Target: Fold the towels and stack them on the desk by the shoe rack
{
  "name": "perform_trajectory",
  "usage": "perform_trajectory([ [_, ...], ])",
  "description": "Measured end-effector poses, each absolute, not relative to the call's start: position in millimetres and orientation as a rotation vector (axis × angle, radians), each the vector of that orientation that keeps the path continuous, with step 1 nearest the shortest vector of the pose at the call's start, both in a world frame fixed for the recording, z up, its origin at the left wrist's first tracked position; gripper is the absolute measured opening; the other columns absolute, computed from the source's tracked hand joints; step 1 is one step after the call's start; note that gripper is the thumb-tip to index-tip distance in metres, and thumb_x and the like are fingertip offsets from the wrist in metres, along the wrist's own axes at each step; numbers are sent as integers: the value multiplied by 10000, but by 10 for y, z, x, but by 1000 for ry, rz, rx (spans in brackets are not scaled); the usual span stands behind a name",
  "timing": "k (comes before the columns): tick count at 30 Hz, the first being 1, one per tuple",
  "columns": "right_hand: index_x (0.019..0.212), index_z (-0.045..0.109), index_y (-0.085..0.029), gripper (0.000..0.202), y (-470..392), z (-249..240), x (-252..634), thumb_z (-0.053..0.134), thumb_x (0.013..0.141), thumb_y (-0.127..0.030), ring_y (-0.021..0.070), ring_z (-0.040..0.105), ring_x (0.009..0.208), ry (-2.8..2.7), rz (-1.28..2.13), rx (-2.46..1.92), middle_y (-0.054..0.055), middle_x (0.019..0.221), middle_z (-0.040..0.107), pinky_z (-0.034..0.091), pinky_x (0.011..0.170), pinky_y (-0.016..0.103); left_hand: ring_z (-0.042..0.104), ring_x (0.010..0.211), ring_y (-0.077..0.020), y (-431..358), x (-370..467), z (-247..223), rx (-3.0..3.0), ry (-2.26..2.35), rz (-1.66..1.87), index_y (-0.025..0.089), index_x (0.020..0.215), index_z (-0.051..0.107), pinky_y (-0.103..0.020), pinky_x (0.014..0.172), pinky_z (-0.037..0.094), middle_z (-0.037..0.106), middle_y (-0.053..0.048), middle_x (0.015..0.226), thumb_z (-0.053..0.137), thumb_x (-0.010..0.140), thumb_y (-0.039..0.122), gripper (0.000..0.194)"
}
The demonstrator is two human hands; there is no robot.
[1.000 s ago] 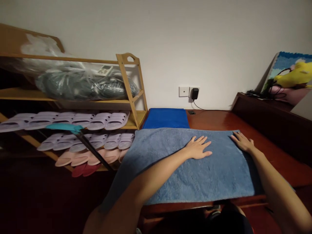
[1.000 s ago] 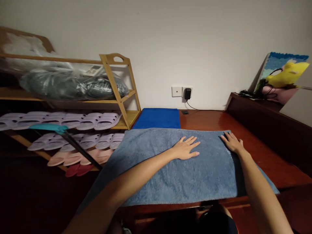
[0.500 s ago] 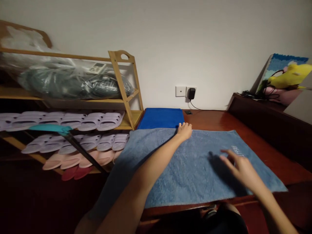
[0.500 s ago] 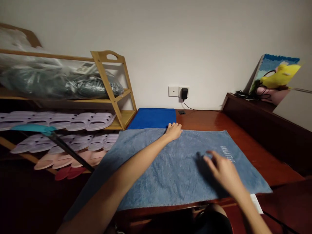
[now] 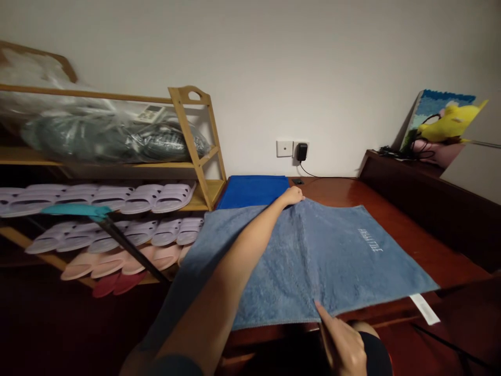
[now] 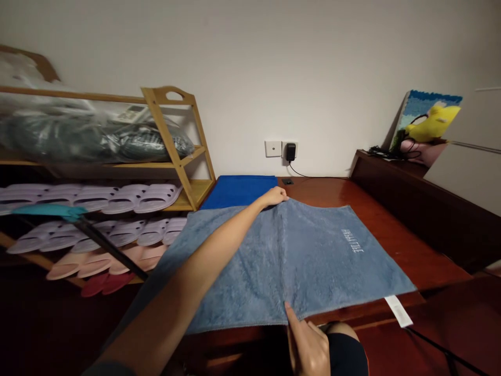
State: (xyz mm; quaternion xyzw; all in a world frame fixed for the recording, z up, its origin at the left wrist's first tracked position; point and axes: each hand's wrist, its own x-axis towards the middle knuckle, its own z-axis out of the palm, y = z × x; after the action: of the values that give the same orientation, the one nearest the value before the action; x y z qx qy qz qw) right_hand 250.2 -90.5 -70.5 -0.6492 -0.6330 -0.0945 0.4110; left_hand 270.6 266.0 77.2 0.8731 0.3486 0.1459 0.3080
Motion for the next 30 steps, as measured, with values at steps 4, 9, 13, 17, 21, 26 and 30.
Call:
perform_trajectory([
  [4,1314,520,-401,486,-1011,-466,2580,525,869,-207,214,692,730,-1343,-363,-1653,-1,988,701,578,614,349,561,648,-160,2662,2475,1178,2115,861,625,135,598,609,-268,654,432,589,-7,586,681,753,338,266],
  [9,1073,697,-268,277,-1029,104,2846,600,819,-325,204,690,870,-1124,-312,-1552,9,1013,707,575,723,270,491,523,-114,2625,1986,1773,1886,818,866,131,595,574,-232,542,393,515,20,524,686,720,252,207],
  [13,996,718,-210,281,-839,660,3101,636,793,-386,177,670,861,-925,-13,-1402,39,971,706,554,733,233,489,502,-87,2544,1536,2158,1742,798,1017,143,671,569,-204,524,394,528,31,564,651,734,156,104],
  [17,941,728,-192,337,-548,1223,3293,776,654,-362,116,609,657,-827,43,-1290,28,803,690,511,590,203,502,496,-87,2425,1130,2390,1665,824,1080,154,715,572,-208,515,406,538,33,583,661,732,108,102],
  [21,1002,718,-202,373,-305,1679,3464,772,665,-350,83,581,646,-969,53,-1230,17,794,682,481,597,181,521,495,-100,2280,751,2564,1633,851,1007,137,662,588,-234,506,413,563,-2,587,688,741,120,129],
  [26,1004,707,-190,320,-53,2051,3607,720,714,-324,114,625,789,-1095,-3,-1173,53,945,695,499,678,212,502,497,-76,2073,324,2767,1628,595,808,165,833,660,-223,509,381,502,35,577,730,652,-5,258],
  [30,966,708,-175,252,107,2279,3596,669,733,-262,60,541,594,-1085,-106,-1215,33,801,679,396,488,149,420,442,-48,1960,169,2831,1818,639,913,168,852,673,-225,492,331,381,81,516,709,636,-74,326],
])
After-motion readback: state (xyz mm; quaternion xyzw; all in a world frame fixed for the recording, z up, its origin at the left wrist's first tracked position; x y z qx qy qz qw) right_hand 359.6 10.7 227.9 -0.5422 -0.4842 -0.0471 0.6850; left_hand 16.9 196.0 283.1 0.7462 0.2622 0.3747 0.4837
